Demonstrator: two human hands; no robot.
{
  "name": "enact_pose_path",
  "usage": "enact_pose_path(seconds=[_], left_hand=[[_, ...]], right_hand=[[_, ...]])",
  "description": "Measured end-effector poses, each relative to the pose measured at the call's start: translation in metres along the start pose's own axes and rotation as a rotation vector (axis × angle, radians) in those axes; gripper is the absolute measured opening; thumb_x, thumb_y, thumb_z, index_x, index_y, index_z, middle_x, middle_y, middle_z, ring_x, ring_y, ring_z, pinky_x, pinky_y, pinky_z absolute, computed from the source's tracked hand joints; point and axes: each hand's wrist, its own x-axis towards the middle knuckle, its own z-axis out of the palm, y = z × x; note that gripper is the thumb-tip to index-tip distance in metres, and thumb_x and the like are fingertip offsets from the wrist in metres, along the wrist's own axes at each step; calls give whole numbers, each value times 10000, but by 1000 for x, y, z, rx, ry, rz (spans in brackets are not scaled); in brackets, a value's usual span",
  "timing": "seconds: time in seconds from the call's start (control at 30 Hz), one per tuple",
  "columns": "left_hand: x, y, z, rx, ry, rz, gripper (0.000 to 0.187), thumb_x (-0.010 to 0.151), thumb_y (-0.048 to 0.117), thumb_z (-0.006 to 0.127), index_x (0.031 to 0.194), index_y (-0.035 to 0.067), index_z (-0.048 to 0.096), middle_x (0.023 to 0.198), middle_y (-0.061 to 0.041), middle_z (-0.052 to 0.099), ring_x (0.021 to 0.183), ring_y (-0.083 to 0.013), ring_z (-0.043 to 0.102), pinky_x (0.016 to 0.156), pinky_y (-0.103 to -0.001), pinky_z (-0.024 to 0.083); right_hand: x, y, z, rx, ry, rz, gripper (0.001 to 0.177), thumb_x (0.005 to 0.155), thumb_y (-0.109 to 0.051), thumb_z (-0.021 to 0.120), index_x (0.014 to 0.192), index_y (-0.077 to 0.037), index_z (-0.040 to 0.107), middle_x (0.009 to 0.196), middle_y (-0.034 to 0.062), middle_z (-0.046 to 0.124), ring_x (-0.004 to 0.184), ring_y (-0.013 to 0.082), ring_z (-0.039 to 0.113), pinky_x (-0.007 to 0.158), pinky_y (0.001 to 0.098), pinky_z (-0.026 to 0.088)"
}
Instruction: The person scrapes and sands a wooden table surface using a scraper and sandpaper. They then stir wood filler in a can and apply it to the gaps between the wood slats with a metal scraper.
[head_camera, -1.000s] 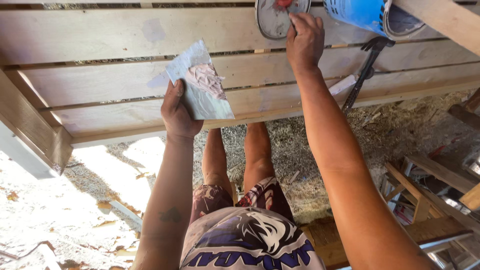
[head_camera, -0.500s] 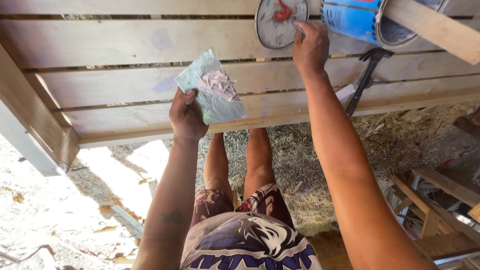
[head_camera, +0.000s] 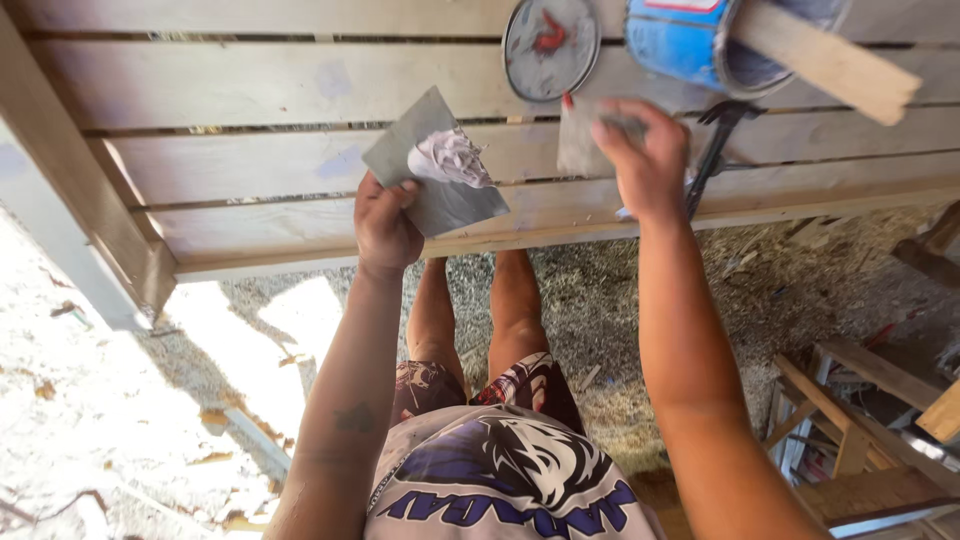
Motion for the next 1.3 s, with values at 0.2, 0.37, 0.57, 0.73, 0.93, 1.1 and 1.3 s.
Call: enact_pose_path(seconds=[0.2,0.37,0.57,0.73,0.93,1.1,1.3], left_hand=[[-29,38,92,363,-162,87,497,993,-15,561,1480,-21,463,1157,-71,638,1019,-139,592,908,-302,505],[-76,64,175,634,-424,262,514,1065,-38,517,1574,-28,446,1361,-140,609,1214,-187,557,1057,-317,454],[-141,106,259,848,-445,501,470,1094,70,521,1543,-24,419,1460,-197,599,1222,-236,634,1047,-328,519],[-176,146,297,940,-612,760,467,1127,89,477,1556,-55,363,1575,-258,459,1509,-412,459,1275,-451,341],[-199,167,318,905,-619,900,447,1150,95,420,1571,-38,352,1620,-243,410,1536,-425,396,1284,-456,292],[-204,161,341,624,-523,921,417,1167,86,434,1574,2,402,1608,-193,462,1462,-314,459,1260,-387,339],[-206,173,351,662,-507,932,383,1170,94,481,1545,19,463,1476,-144,576,1384,-236,567,1210,-333,412]], right_hand=[[-110,-177,-39,-250,56,-409,177,994,11,726,1171,12,708,1181,110,717,1015,194,695,892,311,569],[-145,-263,-44,-668,181,-587,261,902,49,751,1156,-7,762,1077,99,691,961,286,633,863,409,538],[-204,-344,-56,-735,167,-772,373,801,57,704,1154,-49,757,1060,77,684,973,280,639,883,407,530],[-243,-397,-78,-750,187,-850,385,858,69,686,1229,-18,739,1076,88,670,932,262,610,854,410,504],[-273,-439,-91,-890,255,-859,350,910,36,711,1242,-70,745,1124,58,668,939,265,598,838,396,496],[-291,-455,-79,-837,295,-974,373,903,33,726,1264,-53,757,1085,68,672,935,264,594,851,413,497],[-291,-466,-79,-828,377,-1029,395,955,103,691,1316,-52,726,1142,87,695,974,273,607,846,381,497]])
